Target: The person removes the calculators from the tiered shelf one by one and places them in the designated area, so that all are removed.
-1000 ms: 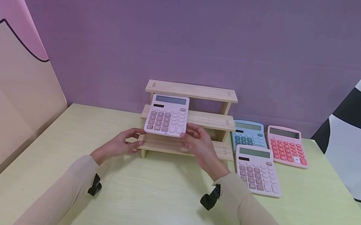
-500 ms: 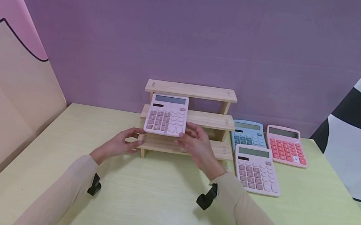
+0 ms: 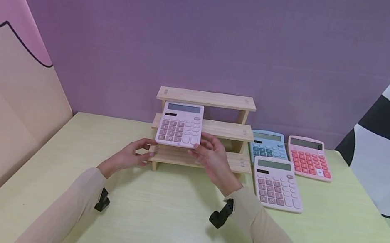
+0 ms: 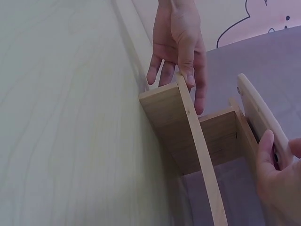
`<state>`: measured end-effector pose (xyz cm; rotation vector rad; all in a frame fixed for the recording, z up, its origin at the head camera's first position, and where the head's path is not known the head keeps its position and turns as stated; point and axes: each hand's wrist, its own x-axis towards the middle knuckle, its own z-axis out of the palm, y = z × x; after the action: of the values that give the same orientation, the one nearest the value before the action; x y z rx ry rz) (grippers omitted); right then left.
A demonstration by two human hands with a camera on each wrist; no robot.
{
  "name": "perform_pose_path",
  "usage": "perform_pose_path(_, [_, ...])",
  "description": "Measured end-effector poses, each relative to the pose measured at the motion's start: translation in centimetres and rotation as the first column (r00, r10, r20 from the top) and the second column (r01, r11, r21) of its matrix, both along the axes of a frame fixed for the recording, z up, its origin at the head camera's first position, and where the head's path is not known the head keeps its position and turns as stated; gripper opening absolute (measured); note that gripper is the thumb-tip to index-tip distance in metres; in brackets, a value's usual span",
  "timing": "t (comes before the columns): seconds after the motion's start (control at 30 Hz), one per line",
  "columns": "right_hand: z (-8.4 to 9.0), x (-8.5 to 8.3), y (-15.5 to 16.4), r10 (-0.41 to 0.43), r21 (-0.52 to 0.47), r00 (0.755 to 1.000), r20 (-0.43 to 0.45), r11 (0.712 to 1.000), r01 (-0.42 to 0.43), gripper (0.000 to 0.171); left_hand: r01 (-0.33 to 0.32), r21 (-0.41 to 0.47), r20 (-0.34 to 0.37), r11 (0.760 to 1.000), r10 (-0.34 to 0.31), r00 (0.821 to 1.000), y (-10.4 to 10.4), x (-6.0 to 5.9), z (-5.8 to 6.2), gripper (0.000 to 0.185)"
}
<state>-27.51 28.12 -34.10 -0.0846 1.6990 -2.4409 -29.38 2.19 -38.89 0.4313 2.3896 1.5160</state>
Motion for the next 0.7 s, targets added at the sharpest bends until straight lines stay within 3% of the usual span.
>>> perform_pose_path(0.7, [-0.06, 0.22, 0.01, 0.015, -0.043, 1.000, 0.002, 0.999, -0.015, 0.049, 0.000, -0.008, -0.020, 1.000, 0.000, 1.000, 0.00, -0.21, -0.35, 0.047])
